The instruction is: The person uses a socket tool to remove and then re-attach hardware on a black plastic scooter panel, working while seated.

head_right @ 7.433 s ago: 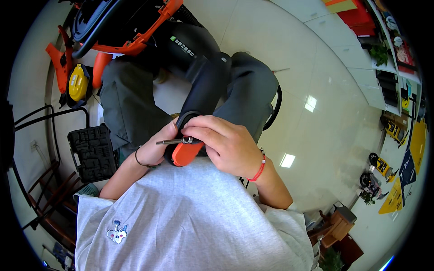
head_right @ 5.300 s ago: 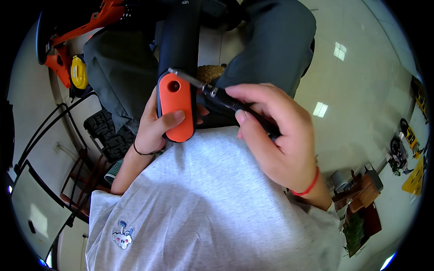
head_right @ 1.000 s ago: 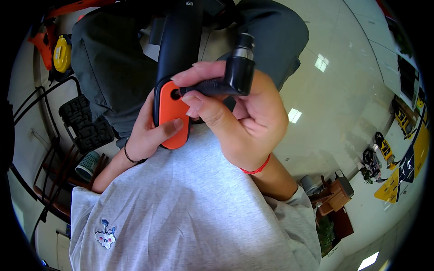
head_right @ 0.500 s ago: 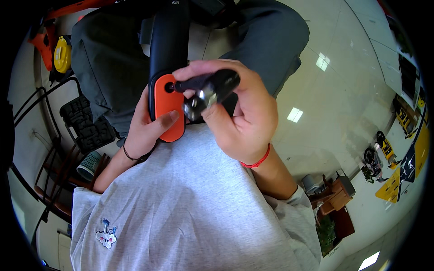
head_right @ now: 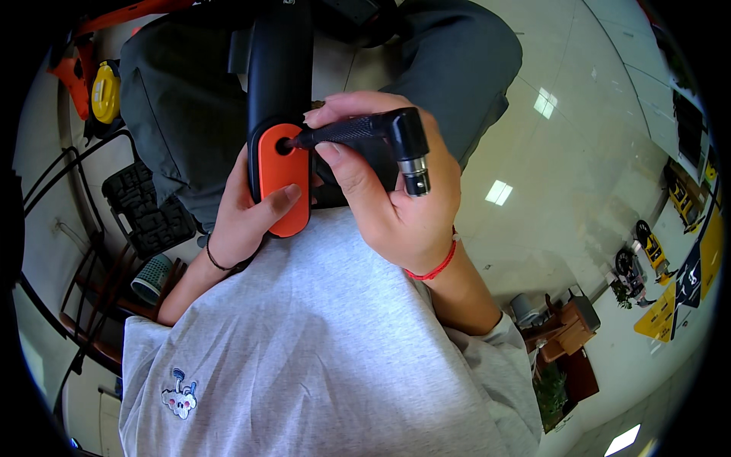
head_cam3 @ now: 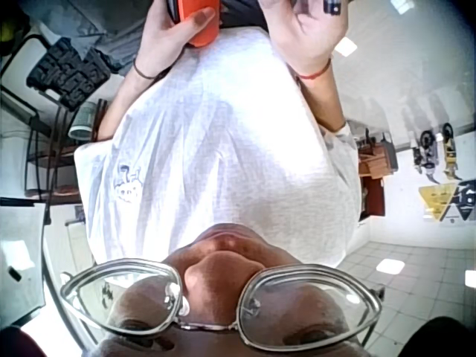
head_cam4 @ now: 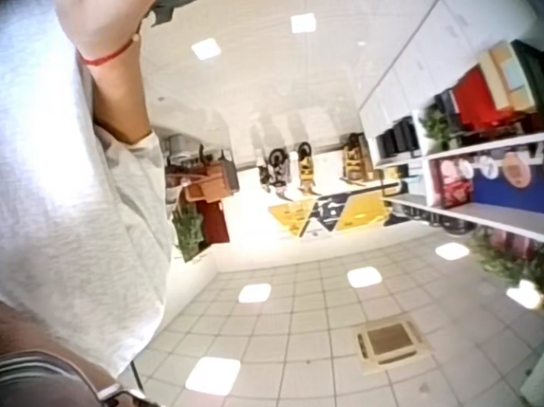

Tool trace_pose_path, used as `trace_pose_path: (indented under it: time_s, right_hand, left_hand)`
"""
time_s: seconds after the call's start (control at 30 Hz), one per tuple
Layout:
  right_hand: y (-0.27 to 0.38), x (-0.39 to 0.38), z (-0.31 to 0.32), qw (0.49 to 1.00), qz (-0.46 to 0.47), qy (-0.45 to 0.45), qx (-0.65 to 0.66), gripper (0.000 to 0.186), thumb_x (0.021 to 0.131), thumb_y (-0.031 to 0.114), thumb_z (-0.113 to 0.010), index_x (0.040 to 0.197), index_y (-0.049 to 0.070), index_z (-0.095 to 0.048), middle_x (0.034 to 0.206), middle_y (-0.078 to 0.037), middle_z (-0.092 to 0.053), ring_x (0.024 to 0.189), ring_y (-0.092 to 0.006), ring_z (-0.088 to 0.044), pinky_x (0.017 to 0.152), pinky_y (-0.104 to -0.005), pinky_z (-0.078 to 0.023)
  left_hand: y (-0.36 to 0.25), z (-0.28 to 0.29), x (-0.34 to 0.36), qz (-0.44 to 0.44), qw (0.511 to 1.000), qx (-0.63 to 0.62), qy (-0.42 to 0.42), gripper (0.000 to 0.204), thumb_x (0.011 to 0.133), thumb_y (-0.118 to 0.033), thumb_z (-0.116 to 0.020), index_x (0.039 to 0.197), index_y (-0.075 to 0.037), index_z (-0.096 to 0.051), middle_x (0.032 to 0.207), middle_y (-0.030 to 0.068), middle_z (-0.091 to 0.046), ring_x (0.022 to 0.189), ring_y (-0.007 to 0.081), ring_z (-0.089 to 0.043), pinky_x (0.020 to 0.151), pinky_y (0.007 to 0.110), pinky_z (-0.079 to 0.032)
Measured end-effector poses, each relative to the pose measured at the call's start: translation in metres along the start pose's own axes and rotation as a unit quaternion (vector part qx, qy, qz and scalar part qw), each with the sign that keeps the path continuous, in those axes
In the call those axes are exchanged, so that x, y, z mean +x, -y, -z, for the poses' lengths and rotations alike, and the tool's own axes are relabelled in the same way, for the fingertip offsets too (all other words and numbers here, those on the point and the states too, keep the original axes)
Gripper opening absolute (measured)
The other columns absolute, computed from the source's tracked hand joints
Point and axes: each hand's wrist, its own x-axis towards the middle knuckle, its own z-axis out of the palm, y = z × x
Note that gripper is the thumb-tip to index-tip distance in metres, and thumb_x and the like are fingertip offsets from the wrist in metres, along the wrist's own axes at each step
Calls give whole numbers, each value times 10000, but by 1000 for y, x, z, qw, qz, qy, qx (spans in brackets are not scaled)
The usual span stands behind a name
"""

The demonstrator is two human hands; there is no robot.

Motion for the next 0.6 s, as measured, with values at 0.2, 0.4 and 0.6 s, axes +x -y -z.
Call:
trace_pose_path:
  time_s: [0.2,0.4,0.6]
  right_hand:
    - [-11,2,9,993,71,19,-96,246,742,-81,-702,968,-52,-608,879,-126,-613,787,-183,-623,699,-249,-503]
    - [-1,-5,9,996,46,65,-45,334,813,-85,-620,1136,-106,-539,916,-175,-662,936,-271,-657,837,-322,-526]
    - [-5,2,8,988,75,90,-102,288,806,8,-662,1075,-26,-564,963,-168,-623,898,-245,-616,778,-313,-496]
  left_hand:
    - [-7,-10,-1,-10,999,46,-22,565,778,-88,-636,1267,-11,-362,1003,73,-556,893,128,-553,813,285,-462]
    - [-6,-9,-1,-16,999,24,-39,555,782,-100,-643,1257,-12,-369,991,68,-552,878,124,-548,799,277,-461]
    - [-9,-7,-2,-11,997,57,-45,530,789,-109,-642,1234,-15,-371,971,67,-552,866,124,-541,788,276,-461]
